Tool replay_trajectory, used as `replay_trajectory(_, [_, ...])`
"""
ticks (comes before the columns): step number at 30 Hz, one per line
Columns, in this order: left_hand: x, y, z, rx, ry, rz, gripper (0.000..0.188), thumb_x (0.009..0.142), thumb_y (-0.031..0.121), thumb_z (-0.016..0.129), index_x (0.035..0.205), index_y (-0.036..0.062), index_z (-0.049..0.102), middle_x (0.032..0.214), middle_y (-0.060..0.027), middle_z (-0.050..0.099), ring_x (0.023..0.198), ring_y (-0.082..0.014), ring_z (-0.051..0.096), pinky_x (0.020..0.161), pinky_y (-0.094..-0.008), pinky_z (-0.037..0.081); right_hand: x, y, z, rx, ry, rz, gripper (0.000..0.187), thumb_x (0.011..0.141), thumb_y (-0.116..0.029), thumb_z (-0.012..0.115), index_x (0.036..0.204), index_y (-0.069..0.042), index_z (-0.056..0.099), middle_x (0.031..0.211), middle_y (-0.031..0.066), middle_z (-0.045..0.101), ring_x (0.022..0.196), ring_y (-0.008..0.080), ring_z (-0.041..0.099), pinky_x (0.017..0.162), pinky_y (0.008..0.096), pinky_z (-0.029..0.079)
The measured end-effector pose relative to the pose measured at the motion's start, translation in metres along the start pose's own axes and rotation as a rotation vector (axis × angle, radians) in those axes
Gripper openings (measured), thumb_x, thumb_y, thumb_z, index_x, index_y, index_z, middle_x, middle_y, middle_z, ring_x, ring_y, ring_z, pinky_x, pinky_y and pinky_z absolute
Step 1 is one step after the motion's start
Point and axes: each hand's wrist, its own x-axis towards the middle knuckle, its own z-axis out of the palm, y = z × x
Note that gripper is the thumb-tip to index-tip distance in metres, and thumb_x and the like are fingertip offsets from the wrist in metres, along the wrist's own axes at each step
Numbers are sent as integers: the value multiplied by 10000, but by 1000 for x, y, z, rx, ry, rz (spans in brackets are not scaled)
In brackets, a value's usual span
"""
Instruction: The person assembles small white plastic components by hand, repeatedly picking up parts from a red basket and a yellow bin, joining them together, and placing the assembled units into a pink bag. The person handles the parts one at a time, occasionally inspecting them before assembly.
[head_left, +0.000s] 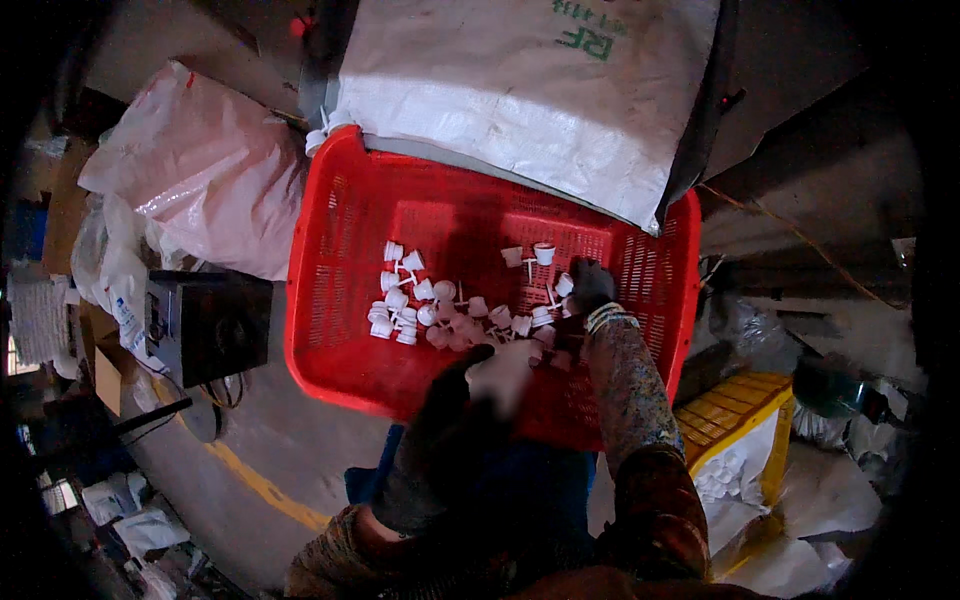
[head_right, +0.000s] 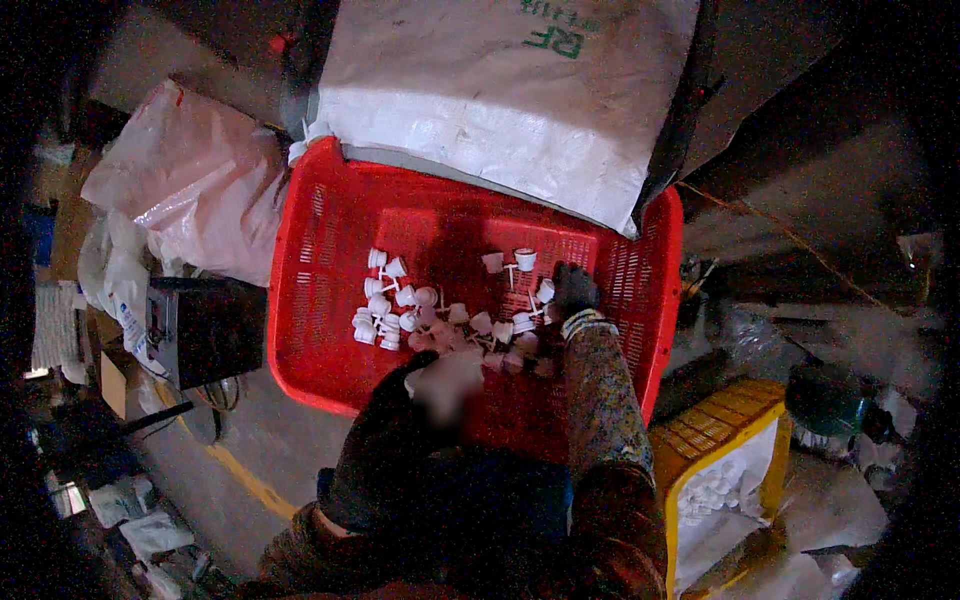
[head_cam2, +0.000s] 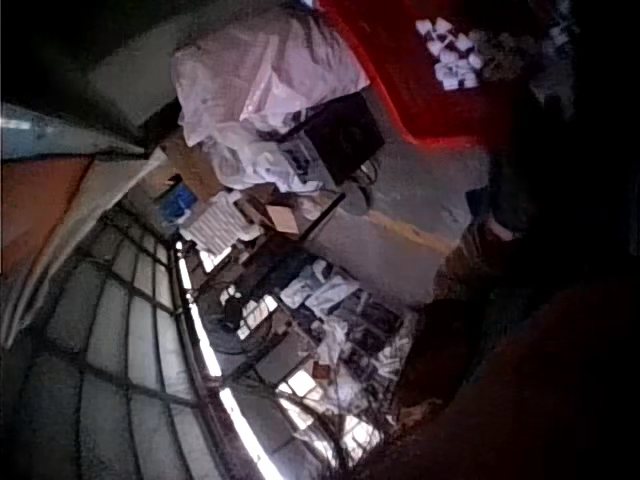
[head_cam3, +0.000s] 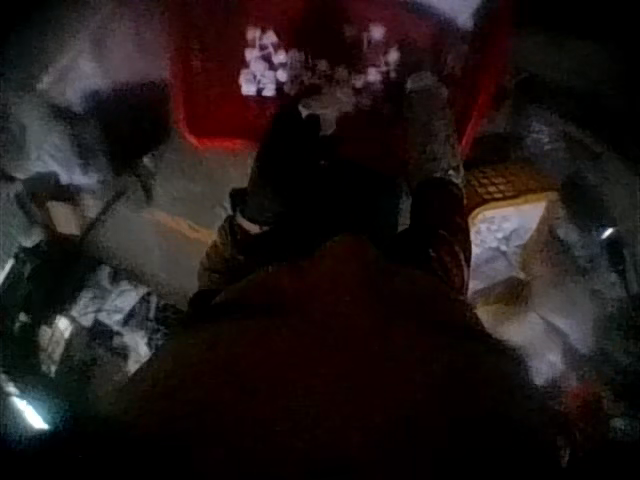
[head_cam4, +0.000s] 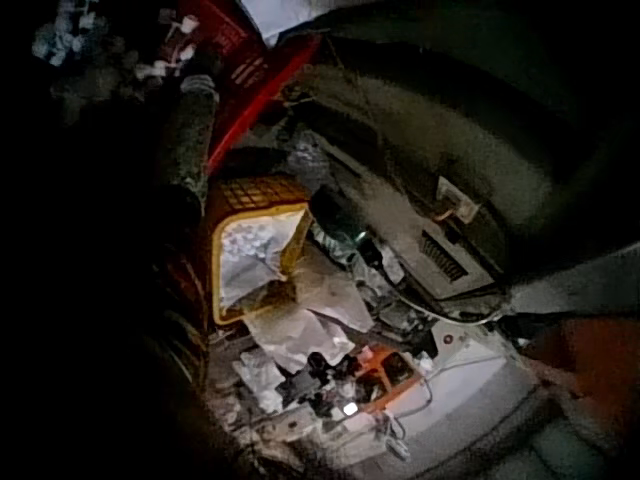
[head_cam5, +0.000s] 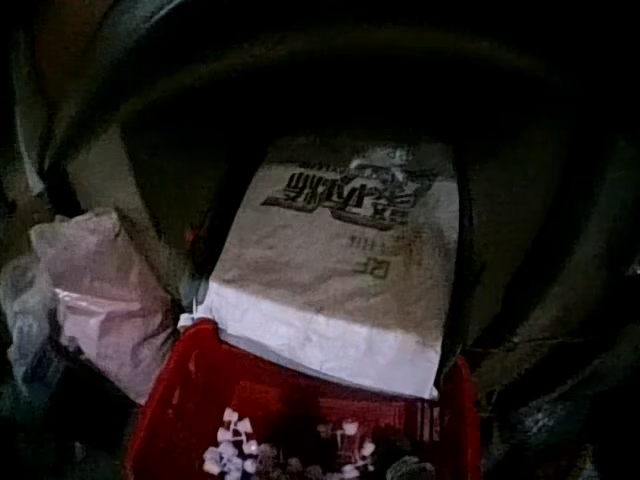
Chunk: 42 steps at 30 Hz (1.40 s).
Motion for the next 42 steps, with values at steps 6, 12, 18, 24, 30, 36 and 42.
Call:
replay_trajectory(6, [-11,22,24,257,189,82,485,976,151,532,1428,65,381,1296,-113,517,1079,-184,544,923,-314,469,-24,-5,-29,556,183,-17,274,905,-256,606,1096,-62,578,860,105,654,742,278,631,664,436,502])
replay_trajectory(12, [-16,13,28,281,-51,217,492,958,147,565,1414,51,406,1285,-113,535,1154,-205,525,980,-338,442,-121,-65,-211,1614,-102,-30,253,911,-155,627,1135,-40,599,954,38,650,787,122,591,707,286,493])
replay_trajectory(18, [-24,12,52,452,-369,550,467,900,49,608,1340,-2,459,1303,-162,526,1195,-282,519,1032,-382,425,-246,-89,-342,1448,-22,-227,261,911,-108,605,1149,-2,581,990,68,654,868,154,627,798,287,516])
replay_trajectory(24, [-66,2,88,1083,-309,1321,487,767,-52,700,1206,-44,488,1322,-211,490,1169,-355,546,1008,-416,472,-363,-104,-395,1173,199,-217,236,910,-98,612,1130,-23,574,946,39,615,819,122,571,742,266,481])
replay_trajectory(30, [-81,-32,91,413,-569,568,520,875,-18,607,1354,-8,408,1233,-152,558,1084,-244,584,884,-348,520,-432,-122,-391,1315,569,-171,266,921,-84,593,1173,-10,556,1033,98,623,889,161,606,777,296,509])
replay_trajectory(36, [-166,-16,114,399,-585,452,494,953,33,511,1423,35,355,1180,-106,565,955,-171,575,823,-303,502,-472,-130,-395,820,582,-292,241,881,-58,619,1121,-41,632,1013,154,643,880,279,657,753,348,527])
replay_trajectory(42, [-184,-19,111,545,-620,629,539,971,138,490,1461,9,307,1260,-123,525,987,-176,566,878,-328,492,-487,-134,-402,659,659,-455,235,851,-81,654,1081,-39,637,995,158,619,885,287,647,752,361,527])
